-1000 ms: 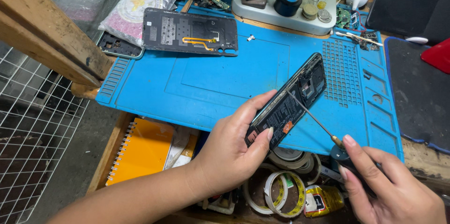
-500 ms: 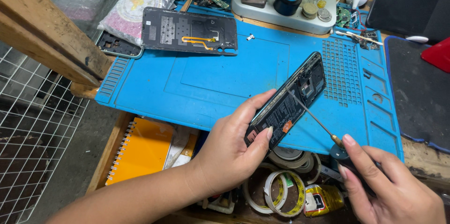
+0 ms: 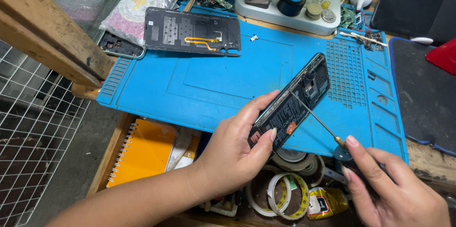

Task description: The person uses a screwdriver to pry and loosen the battery of a disassembled smartphone on a blue work mat. They then apply a liquid from a red bottle to the battery area and continue prying with the screwdriver to separate the battery from the phone chassis.

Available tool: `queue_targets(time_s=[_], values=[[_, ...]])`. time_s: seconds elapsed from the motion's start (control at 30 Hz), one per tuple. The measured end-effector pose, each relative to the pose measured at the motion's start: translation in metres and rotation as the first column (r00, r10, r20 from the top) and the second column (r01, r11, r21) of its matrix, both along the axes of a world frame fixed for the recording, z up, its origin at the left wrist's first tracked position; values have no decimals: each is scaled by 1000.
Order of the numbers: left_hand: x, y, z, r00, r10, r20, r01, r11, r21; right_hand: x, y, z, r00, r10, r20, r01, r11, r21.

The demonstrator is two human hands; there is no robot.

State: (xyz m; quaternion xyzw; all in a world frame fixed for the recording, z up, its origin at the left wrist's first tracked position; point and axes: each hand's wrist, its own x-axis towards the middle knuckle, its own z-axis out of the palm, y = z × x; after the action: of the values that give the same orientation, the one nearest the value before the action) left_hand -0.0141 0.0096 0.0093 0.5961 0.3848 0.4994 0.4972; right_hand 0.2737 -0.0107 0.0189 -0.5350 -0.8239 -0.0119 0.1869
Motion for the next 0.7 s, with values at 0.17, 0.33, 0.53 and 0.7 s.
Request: queue_targets(time_s=[0.17, 0.33, 0.53, 0.7], values=[[0, 0, 0, 1000, -1, -1, 1, 1000, 10, 0, 1, 0, 1000, -14, -11, 14, 1000, -7], [0, 0, -1, 1000, 1, -18, -1, 1000, -2, 0, 0, 0, 1000, -12, -11, 12, 1000, -14], [0, 0, 0, 1000, -2, -2, 2, 1000, 12, 2, 1, -1, 1000, -13, 7, 13, 1000, -8], [0, 1, 1, 1000, 4, -16, -4, 1000, 6, 4, 1, -1, 1000, 13, 8, -13, 1000, 13]])
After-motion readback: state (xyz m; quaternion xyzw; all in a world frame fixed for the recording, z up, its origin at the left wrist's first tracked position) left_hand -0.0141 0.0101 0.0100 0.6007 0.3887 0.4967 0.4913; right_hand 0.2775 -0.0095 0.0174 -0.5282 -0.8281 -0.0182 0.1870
